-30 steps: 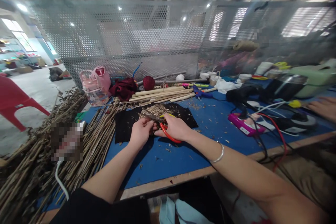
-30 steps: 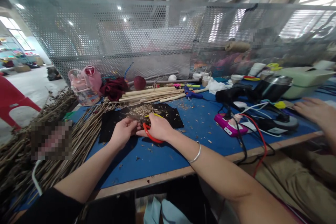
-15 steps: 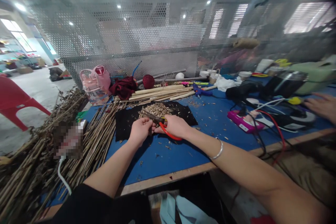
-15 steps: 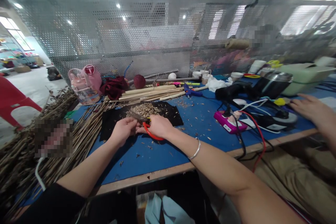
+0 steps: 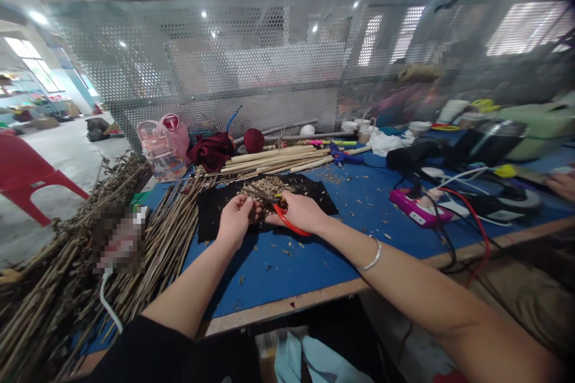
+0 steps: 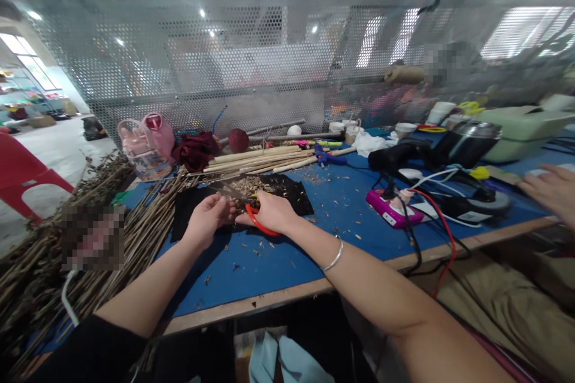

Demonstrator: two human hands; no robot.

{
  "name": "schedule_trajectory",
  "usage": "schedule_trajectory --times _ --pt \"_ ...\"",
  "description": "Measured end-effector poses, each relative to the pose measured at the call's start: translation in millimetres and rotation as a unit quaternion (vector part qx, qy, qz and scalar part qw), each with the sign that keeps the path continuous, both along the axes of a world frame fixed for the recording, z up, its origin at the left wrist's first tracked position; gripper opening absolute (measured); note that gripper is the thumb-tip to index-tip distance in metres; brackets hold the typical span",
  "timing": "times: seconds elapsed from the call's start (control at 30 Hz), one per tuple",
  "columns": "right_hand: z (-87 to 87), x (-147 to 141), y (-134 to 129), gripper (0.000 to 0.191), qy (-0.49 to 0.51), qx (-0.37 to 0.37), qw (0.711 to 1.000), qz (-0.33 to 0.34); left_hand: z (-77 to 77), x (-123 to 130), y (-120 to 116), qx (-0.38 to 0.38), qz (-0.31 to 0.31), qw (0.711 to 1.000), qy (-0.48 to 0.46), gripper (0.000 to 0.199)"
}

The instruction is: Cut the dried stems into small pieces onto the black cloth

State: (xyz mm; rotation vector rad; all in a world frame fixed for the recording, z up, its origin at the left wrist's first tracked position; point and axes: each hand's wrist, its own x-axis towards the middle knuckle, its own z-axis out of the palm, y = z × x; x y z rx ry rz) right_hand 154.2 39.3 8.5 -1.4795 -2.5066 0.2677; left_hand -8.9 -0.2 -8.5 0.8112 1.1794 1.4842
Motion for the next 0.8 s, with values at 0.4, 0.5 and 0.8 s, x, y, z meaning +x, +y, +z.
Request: schedule_trajectory --times 0.4,0.5,0.8 --pt "-1.2 1.2 -0.7 0.061 0.025 0.004 0.999 0.02 3.5 4.1 -4.6 -0.009 -0.04 0.999 0.004 0.034" --pt "-1.9 1.2 -0.4 0.06 0.029 0.012 0.999 0.019 3.9 5.5 -5.0 -0.013 -0.043 0.999 -0.003 0.031" --pt "-5.6 1.2 -1.4 0.06 0.056 0.038 0.997 0.038 1.9 9.1 -6.0 -0.018 -0.048 0.999 -0.017 0.028"
